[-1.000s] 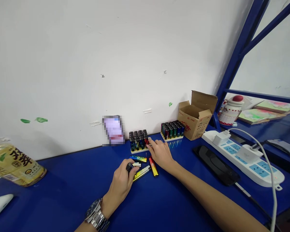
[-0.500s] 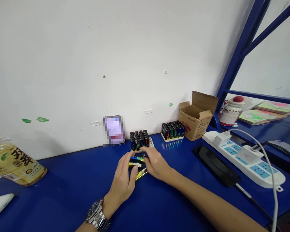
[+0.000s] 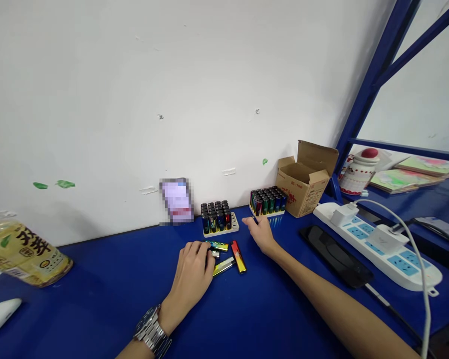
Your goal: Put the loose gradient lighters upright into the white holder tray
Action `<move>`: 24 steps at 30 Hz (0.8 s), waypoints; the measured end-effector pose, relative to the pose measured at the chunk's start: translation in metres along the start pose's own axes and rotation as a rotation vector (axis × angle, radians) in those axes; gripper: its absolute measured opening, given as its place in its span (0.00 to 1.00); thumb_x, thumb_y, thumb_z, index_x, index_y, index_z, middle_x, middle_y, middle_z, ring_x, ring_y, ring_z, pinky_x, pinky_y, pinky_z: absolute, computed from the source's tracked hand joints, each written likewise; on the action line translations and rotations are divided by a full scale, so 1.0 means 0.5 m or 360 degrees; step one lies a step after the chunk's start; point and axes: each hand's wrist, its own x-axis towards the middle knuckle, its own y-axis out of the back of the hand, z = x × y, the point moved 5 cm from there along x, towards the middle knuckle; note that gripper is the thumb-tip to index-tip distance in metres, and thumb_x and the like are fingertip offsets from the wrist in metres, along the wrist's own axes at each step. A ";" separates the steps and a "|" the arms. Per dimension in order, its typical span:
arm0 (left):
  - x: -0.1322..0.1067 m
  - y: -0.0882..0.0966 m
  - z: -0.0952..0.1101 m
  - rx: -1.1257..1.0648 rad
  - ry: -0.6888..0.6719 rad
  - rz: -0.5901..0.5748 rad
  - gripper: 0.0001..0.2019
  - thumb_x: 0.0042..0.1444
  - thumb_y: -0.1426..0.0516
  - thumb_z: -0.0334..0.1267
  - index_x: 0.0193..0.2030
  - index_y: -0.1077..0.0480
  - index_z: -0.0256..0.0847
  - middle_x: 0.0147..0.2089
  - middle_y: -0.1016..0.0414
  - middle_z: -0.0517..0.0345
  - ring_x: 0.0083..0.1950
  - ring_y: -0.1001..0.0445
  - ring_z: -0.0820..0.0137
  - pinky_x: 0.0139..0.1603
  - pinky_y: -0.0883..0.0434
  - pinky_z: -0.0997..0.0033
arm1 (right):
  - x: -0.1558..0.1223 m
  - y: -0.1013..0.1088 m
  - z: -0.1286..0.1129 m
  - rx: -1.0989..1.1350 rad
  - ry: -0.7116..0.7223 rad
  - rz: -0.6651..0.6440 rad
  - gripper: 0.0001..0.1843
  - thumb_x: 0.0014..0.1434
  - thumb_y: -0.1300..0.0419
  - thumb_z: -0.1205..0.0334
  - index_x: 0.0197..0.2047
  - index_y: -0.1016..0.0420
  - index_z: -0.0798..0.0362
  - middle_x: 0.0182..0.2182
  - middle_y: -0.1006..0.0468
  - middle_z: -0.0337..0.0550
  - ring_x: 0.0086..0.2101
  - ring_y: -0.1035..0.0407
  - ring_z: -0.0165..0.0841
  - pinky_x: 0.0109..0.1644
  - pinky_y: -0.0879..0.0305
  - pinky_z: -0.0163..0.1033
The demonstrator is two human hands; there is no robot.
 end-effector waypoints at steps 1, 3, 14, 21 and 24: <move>0.000 0.000 0.000 -0.0006 -0.0002 -0.0008 0.11 0.61 0.53 0.33 0.40 0.30 0.39 0.38 0.26 0.52 0.40 0.30 0.64 0.41 0.33 0.61 | -0.002 0.001 -0.003 -0.0012 0.0012 0.0002 0.22 0.48 0.47 0.55 0.13 0.55 0.49 0.12 0.54 0.31 0.16 0.57 0.24 0.19 0.58 0.34; 0.000 -0.001 0.000 -0.0010 -0.0003 -0.0024 0.11 0.61 0.53 0.34 0.39 0.30 0.39 0.38 0.26 0.52 0.39 0.30 0.64 0.41 0.33 0.61 | -0.003 0.003 -0.009 -0.0055 0.0055 0.0017 0.19 0.47 0.49 0.57 0.13 0.56 0.49 0.12 0.55 0.31 0.16 0.57 0.24 0.19 0.58 0.34; 0.001 -0.002 0.002 -0.0035 0.0042 -0.0066 0.10 0.61 0.54 0.34 0.39 0.32 0.40 0.38 0.27 0.52 0.40 0.30 0.63 0.41 0.33 0.60 | -0.002 0.003 -0.005 -0.0085 0.0076 0.0064 0.20 0.48 0.49 0.56 0.14 0.57 0.48 0.13 0.54 0.32 0.17 0.57 0.24 0.20 0.58 0.34; 0.001 -0.001 0.007 -0.0031 0.0095 -0.0134 0.11 0.62 0.55 0.34 0.39 0.32 0.39 0.38 0.29 0.52 0.41 0.31 0.63 0.41 0.34 0.60 | -0.003 -0.007 0.003 0.0043 0.0110 -0.0031 0.24 0.55 0.47 0.45 0.16 0.46 0.50 0.14 0.50 0.32 0.18 0.53 0.26 0.22 0.54 0.34; 0.001 -0.001 0.008 -0.0020 0.0109 -0.0171 0.10 0.62 0.55 0.33 0.39 0.33 0.39 0.38 0.29 0.52 0.41 0.32 0.63 0.41 0.35 0.60 | 0.002 -0.013 0.004 0.0269 0.0149 -0.0131 0.25 0.60 0.57 0.42 0.27 0.34 0.53 0.17 0.44 0.34 0.20 0.47 0.28 0.24 0.47 0.34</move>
